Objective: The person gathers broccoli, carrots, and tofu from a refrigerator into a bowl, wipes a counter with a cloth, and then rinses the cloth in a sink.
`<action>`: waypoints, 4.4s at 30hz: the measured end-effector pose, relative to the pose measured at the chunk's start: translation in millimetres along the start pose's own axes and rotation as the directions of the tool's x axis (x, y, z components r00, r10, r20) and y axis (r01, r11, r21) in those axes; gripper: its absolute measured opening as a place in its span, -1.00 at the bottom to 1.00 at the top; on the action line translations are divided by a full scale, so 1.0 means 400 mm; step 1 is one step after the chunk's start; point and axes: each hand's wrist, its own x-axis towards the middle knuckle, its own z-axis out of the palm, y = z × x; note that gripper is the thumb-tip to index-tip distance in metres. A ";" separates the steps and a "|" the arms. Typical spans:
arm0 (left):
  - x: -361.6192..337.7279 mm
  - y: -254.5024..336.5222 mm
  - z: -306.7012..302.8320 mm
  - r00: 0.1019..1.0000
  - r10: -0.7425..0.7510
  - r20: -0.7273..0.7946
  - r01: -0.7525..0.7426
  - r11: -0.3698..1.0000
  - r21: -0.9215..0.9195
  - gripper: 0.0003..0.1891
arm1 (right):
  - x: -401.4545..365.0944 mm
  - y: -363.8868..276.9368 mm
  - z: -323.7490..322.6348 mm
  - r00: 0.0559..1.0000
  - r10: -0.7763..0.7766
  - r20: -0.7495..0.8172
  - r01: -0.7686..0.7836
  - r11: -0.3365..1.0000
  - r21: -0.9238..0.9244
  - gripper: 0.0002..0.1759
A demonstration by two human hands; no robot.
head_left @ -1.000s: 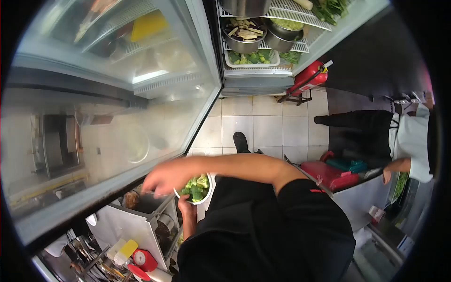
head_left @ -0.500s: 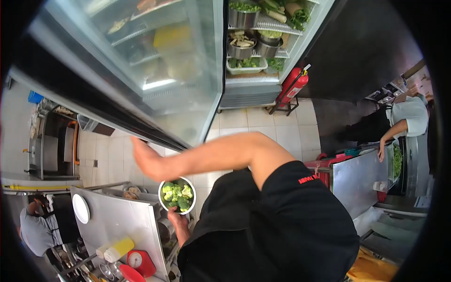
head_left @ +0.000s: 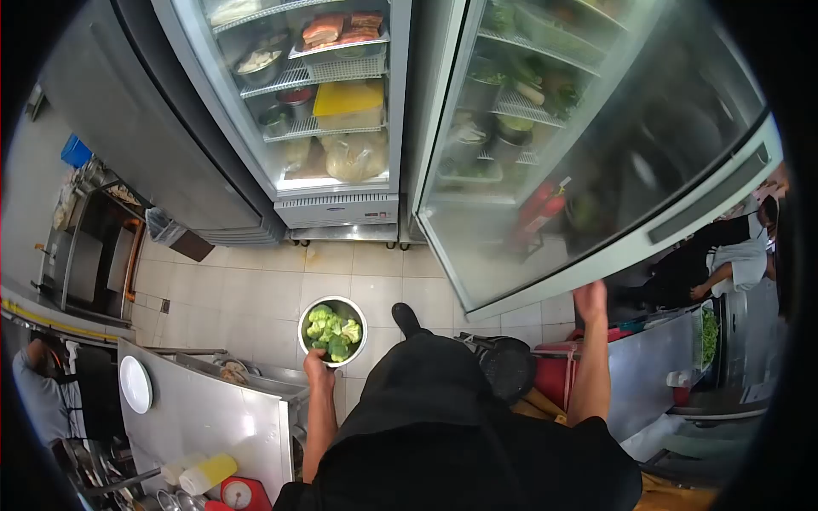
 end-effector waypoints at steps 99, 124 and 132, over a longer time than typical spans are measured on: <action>0.123 -0.119 0.579 0.990 0.046 0.133 -0.129 0.681 0.721 -0.51 | 0.967 -0.497 0.132 0.829 -0.431 -0.357 0.131 0.769 -0.625 0.03; -0.123 -0.214 0.575 0.923 0.023 0.385 -0.084 0.986 0.141 -0.55 | -0.113 -0.013 0.307 0.689 -0.359 0.630 0.636 0.716 -0.288 -0.54; -0.081 -0.125 0.491 0.982 0.187 0.016 -0.187 0.976 0.114 -0.56 | 0.355 0.336 0.260 0.858 0.365 0.362 -0.221 0.897 -0.382 -0.43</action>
